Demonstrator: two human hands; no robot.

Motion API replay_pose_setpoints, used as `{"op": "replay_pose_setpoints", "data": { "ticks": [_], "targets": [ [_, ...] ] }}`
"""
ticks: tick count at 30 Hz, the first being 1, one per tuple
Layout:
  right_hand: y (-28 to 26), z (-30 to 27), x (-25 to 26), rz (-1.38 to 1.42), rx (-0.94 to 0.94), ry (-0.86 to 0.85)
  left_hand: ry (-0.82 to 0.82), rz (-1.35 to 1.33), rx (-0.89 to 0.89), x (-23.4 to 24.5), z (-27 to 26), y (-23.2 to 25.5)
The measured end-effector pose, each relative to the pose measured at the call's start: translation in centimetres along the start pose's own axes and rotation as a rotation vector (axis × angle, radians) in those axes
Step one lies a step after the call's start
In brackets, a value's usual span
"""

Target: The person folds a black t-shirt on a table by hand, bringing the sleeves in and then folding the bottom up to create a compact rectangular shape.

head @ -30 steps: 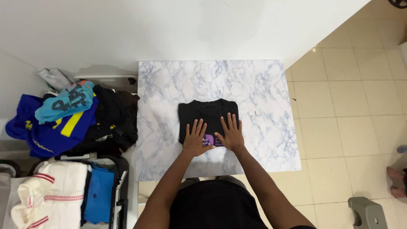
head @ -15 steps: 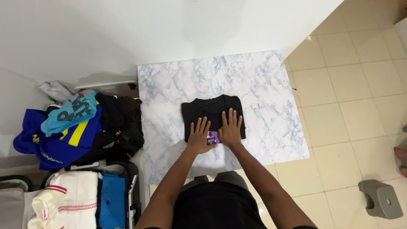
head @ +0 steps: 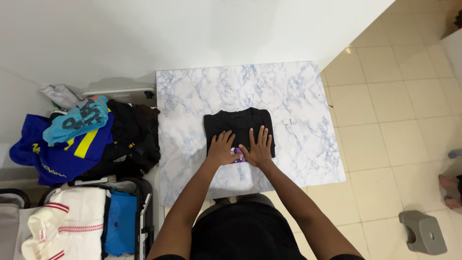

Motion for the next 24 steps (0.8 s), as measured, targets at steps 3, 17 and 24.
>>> {"op": "replay_pose_setpoints", "data": {
  "ticks": [3, 17, 24],
  "targets": [
    [0.6, 0.1, -0.1, 0.031, -0.001, -0.136, -0.050, 0.020, 0.047, -0.7, 0.8, 0.2],
    [3.0, 0.6, 0.8, 0.022, 0.224, -0.111, 0.267, -0.005, 0.146, -5.0, -2.9, 2.8],
    [4.8, 1.4, 2.2, 0.037, 0.079, -0.150, 0.409, -0.007, 0.199, -1.6, -3.9, 4.9]
  ]
}}
Point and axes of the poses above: each hand's wrist, its own z-axis towards the middle knuckle, its own x-axis out of the back of the hand, y = z × x, the point moved 2 cm from there along z, towards the middle knuckle, and after that the axes turned 1 degree about z, right-handed, at the moved point
